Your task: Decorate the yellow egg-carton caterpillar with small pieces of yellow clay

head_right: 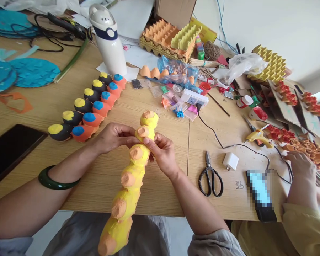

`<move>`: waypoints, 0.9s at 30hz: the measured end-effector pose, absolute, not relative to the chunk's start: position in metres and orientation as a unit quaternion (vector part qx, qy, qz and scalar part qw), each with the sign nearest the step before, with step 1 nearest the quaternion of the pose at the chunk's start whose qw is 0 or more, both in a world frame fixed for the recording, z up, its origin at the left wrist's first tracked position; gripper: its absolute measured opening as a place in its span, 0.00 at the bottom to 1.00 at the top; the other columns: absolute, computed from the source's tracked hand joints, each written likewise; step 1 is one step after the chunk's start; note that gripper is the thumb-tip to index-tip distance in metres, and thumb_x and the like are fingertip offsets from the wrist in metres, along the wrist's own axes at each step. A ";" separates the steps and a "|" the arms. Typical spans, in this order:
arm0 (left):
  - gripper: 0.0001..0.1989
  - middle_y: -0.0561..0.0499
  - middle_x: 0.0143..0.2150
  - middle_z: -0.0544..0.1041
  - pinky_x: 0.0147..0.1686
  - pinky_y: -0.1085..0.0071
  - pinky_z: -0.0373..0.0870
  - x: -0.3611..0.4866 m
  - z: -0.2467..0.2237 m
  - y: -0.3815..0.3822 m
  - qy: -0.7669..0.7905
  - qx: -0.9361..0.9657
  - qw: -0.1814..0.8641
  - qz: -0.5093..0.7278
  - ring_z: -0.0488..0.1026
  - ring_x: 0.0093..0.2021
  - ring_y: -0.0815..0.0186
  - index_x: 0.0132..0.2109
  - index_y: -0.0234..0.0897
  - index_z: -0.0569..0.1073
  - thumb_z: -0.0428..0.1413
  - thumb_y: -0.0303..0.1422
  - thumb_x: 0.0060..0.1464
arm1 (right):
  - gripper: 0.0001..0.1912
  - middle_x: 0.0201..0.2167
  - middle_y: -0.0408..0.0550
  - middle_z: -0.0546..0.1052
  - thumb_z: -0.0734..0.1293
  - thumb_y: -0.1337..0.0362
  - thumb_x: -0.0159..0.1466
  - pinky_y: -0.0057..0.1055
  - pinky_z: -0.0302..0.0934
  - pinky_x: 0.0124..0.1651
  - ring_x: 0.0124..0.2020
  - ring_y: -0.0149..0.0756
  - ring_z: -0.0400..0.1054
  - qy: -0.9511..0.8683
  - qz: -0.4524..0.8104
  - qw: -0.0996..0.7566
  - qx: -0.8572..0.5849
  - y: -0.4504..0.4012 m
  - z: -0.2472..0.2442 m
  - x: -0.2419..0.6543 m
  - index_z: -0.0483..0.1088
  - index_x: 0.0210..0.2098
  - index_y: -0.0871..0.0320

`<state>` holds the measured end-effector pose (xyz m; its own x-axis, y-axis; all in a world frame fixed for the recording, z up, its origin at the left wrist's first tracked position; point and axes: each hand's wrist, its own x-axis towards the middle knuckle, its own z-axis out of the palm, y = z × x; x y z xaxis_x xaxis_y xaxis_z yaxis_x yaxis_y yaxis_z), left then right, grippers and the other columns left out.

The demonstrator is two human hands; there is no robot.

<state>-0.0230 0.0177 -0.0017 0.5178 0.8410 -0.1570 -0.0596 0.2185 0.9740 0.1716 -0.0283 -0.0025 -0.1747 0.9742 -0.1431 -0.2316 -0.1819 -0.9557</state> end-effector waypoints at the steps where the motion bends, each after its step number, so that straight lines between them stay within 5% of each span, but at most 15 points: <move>1: 0.20 0.48 0.31 0.85 0.29 0.69 0.80 -0.023 -0.002 0.017 0.372 0.542 0.679 0.328 0.81 0.29 0.62 0.35 0.34 0.83 0.72 0.47 0.47 | 0.23 0.17 0.35 0.71 0.76 0.46 0.60 0.24 0.54 0.15 0.13 0.23 0.58 -0.429 0.635 0.472 -0.436 -0.028 -0.002 0.172 0.67 0.25 0.55; 9: 0.21 0.53 0.24 0.81 0.24 0.78 0.74 -0.018 -0.003 0.011 0.429 0.599 0.553 0.388 0.77 0.25 0.68 0.28 0.35 0.80 0.71 0.50 0.47 | 0.21 0.18 0.36 0.71 0.76 0.46 0.60 0.25 0.54 0.16 0.14 0.24 0.58 -0.421 0.648 0.474 -0.422 -0.024 -0.003 0.171 0.70 0.27 0.55; 16: 0.20 0.50 0.32 0.85 0.34 0.72 0.82 -0.021 0.007 0.009 0.348 0.567 0.638 0.387 0.83 0.33 0.62 0.33 0.34 0.83 0.64 0.49 0.57 | 0.22 0.21 0.38 0.73 0.78 0.43 0.56 0.27 0.61 0.25 0.21 0.27 0.62 -0.402 0.641 0.484 -0.439 -0.018 -0.015 0.176 0.74 0.27 0.54; 20: 0.15 0.49 0.34 0.86 0.36 0.71 0.83 -0.021 0.008 0.010 0.321 0.564 0.657 0.383 0.84 0.35 0.61 0.35 0.35 0.83 0.69 0.44 0.53 | 0.22 0.24 0.39 0.75 0.79 0.43 0.54 0.27 0.61 0.29 0.24 0.27 0.63 -0.374 0.653 0.496 -0.434 -0.017 -0.016 0.177 0.74 0.27 0.55; 27: 0.15 0.51 0.32 0.85 0.32 0.75 0.79 -0.016 0.002 0.010 0.367 0.604 0.580 0.406 0.82 0.32 0.65 0.34 0.35 0.82 0.68 0.44 0.53 | 0.22 0.22 0.38 0.73 0.78 0.42 0.56 0.27 0.59 0.24 0.21 0.28 0.60 -0.408 0.647 0.469 -0.440 -0.018 -0.015 0.177 0.74 0.28 0.53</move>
